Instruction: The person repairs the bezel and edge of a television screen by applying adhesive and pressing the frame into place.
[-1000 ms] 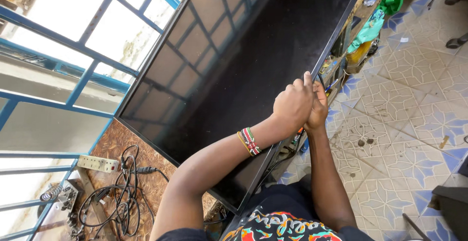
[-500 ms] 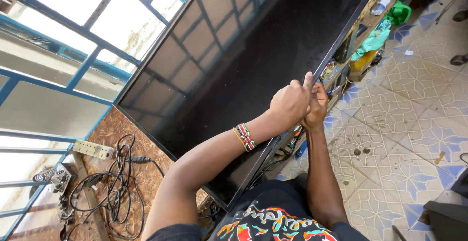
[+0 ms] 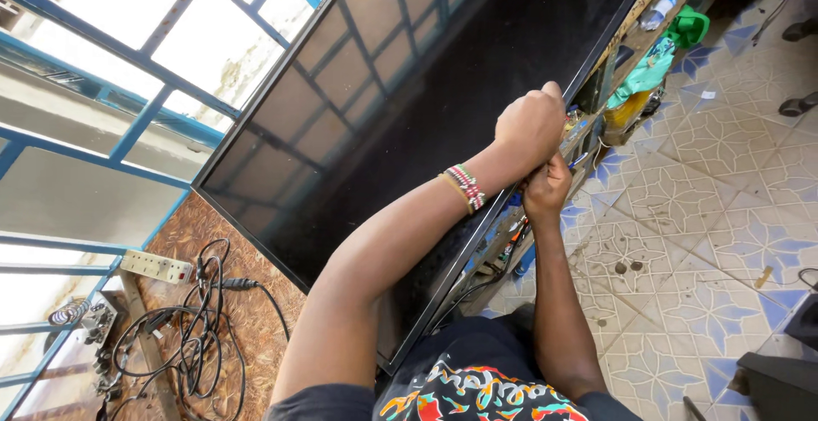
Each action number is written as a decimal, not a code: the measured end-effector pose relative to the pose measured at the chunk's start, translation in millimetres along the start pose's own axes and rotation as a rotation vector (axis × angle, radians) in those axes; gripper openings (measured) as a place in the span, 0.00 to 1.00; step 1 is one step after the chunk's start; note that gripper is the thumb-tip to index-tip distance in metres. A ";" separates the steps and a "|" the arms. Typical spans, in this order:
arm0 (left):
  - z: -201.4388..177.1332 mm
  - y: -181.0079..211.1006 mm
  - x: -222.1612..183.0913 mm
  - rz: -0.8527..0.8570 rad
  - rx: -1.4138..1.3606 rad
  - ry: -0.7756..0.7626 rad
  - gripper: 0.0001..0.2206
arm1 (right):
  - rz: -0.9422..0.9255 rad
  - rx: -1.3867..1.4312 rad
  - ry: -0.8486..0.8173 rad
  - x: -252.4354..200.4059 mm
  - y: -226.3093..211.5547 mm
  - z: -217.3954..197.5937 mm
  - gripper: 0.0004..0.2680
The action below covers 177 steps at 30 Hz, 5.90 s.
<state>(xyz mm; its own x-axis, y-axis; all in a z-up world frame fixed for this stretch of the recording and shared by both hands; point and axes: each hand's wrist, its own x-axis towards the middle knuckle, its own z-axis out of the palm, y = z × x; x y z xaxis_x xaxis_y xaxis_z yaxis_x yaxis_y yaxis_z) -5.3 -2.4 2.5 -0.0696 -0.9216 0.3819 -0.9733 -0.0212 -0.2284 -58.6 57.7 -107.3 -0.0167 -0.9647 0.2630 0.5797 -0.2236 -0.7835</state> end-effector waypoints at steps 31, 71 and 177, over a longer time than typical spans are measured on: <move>-150.1 -37.4 -97.8 -0.163 -0.369 -0.654 0.21 | 0.622 0.383 -0.072 -127.1 -61.8 28.7 0.06; -143.1 -41.3 -148.4 -0.101 -0.523 -0.435 0.17 | -0.168 -0.306 -0.017 -171.9 -56.7 41.9 0.10; -178.4 91.0 -361.7 -1.954 -1.891 1.734 0.21 | -0.929 -0.727 -1.888 -93.1 -200.2 117.5 0.15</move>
<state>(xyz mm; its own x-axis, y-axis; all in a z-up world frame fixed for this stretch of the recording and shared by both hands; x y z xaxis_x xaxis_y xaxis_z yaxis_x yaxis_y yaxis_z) -107.7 398.1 3.3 0.7501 0.0054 -0.6613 0.3242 0.8685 0.3748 -77.3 208.7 91.3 0.8001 0.5213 0.2967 0.5581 -0.8282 -0.0499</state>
